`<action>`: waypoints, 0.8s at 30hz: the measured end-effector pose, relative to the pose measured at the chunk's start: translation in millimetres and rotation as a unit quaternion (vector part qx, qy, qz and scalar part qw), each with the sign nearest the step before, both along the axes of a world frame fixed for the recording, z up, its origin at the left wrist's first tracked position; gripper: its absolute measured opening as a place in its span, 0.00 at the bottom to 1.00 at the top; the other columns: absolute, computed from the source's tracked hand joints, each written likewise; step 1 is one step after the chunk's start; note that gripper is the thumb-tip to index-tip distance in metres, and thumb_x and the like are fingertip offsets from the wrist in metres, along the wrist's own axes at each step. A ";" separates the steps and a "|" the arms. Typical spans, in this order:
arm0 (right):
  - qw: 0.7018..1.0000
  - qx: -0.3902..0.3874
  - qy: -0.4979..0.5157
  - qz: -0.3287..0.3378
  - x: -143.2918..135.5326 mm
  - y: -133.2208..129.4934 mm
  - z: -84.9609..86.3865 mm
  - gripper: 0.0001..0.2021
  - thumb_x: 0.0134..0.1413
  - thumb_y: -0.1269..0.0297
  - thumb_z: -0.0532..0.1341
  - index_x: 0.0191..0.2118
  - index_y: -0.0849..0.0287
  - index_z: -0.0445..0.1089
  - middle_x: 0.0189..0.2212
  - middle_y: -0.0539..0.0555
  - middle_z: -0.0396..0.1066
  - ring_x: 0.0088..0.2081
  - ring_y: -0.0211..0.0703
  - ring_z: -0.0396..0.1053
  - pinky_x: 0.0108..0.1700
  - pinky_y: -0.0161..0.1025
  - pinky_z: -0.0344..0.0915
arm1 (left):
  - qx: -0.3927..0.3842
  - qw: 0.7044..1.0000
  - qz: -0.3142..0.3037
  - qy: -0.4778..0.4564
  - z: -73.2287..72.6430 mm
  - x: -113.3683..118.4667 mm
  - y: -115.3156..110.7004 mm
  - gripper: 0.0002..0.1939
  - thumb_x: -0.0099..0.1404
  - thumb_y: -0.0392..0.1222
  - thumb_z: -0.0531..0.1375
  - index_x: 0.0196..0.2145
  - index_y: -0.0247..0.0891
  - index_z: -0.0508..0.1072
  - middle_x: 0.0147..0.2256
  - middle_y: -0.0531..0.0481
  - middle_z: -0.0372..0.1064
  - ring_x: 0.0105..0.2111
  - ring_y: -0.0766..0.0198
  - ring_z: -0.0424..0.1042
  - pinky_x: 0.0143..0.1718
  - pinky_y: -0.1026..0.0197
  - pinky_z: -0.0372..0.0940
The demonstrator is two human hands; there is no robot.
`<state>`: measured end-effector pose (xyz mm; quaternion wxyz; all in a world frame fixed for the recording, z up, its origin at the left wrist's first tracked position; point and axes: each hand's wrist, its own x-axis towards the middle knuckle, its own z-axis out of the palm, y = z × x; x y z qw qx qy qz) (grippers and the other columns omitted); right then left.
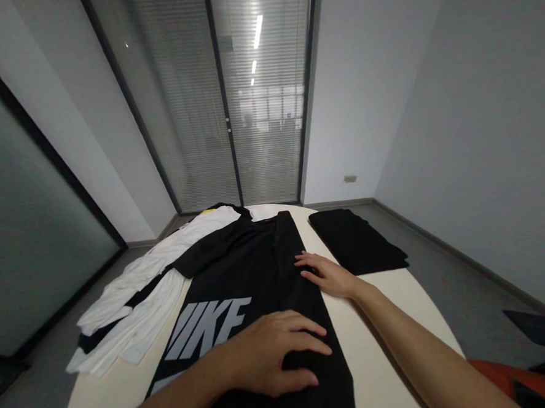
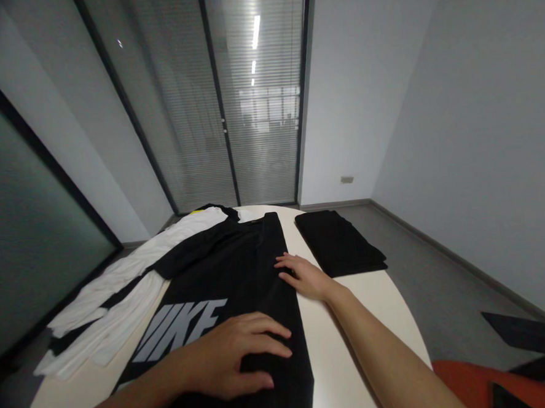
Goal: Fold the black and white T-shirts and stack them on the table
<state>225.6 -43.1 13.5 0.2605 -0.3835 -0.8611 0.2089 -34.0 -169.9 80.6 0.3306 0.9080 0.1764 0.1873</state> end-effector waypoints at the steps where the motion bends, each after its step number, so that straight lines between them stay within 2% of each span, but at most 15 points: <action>1: 1.000 0.007 -0.009 -0.003 -0.9 -0.9 0.3 0.17 0.67 0.55 0.59 0.57 0.52 0.72 0.61 0.58 0.68 0.67 0.55 0.58 0.68 0.59 0.56 | 0.037 0.999 -0.003 0.027 -5.7 -0.4 2.7 0.23 0.66 0.47 0.66 0.58 0.47 0.73 0.62 0.45 0.66 0.63 0.51 0.64 0.65 0.47 0.57; 4: 0.998 0.033 -0.039 -0.023 -3.4 -2.7 0.1 0.19 0.66 0.54 0.59 0.58 0.53 0.71 0.64 0.59 0.65 0.68 0.56 0.56 0.68 0.58 0.55 | 0.098 0.989 0.019 0.108 -24.6 -2.8 11.0 0.28 0.67 0.51 0.64 0.63 0.47 0.68 0.68 0.42 0.55 0.70 0.42 0.50 0.67 0.36 0.49; 6: 0.996 0.054 -0.050 -0.050 -4.1 -2.9 -0.4 0.20 0.66 0.54 0.58 0.59 0.54 0.71 0.64 0.60 0.64 0.67 0.56 0.58 0.68 0.58 0.57 | 0.102 0.984 0.048 0.136 -32.6 -4.8 16.4 0.29 0.68 0.52 0.62 0.65 0.47 0.65 0.70 0.42 0.52 0.70 0.42 0.48 0.67 0.35 0.48; 9: 0.992 0.079 -0.053 -0.078 -2.7 -2.1 -0.1 0.19 0.66 0.54 0.58 0.58 0.55 0.71 0.61 0.61 0.67 0.62 0.55 0.64 0.65 0.56 0.60 | 0.101 0.982 0.059 0.148 -34.9 -8.1 24.8 0.29 0.70 0.52 0.60 0.66 0.48 0.63 0.70 0.44 0.50 0.71 0.45 0.46 0.69 0.37 0.46; 12: 0.992 0.090 -0.057 -0.071 -0.5 -1.9 1.1 0.18 0.67 0.54 0.57 0.57 0.54 0.72 0.59 0.61 0.68 0.61 0.55 0.65 0.64 0.56 0.61 | 0.103 0.981 0.057 0.151 -33.7 -11.6 34.0 0.30 0.70 0.51 0.60 0.67 0.47 0.62 0.71 0.45 0.49 0.71 0.45 0.45 0.69 0.36 0.45; 17: 0.994 0.081 -0.059 -0.051 -2.8 -4.5 1.1 0.19 0.67 0.52 0.57 0.56 0.54 0.72 0.59 0.61 0.68 0.62 0.55 0.64 0.65 0.56 0.59 | 0.105 0.982 0.087 0.132 -37.7 -13.3 49.8 0.25 0.72 0.45 0.59 0.64 0.46 0.66 0.69 0.44 0.54 0.70 0.49 0.51 0.68 0.41 0.50; 21: 0.994 0.062 -0.065 -0.054 -5.6 -5.7 1.5 0.21 0.67 0.50 0.56 0.57 0.54 0.72 0.61 0.61 0.67 0.64 0.57 0.61 0.67 0.60 0.55 | 0.135 0.977 0.111 0.124 -42.4 -7.7 56.4 0.18 0.73 0.42 0.58 0.58 0.47 0.73 0.65 0.47 0.62 0.66 0.51 0.59 0.65 0.44 0.56; 24: 0.995 0.062 -0.058 -0.044 -5.9 -8.3 10.0 0.19 0.66 0.51 0.58 0.54 0.55 0.73 0.61 0.62 0.67 0.65 0.58 0.59 0.66 0.61 0.55 | 0.152 0.970 0.166 0.090 -48.9 -3.9 58.0 0.13 0.71 0.40 0.60 0.52 0.46 0.77 0.59 0.48 0.69 0.61 0.53 0.65 0.62 0.46 0.60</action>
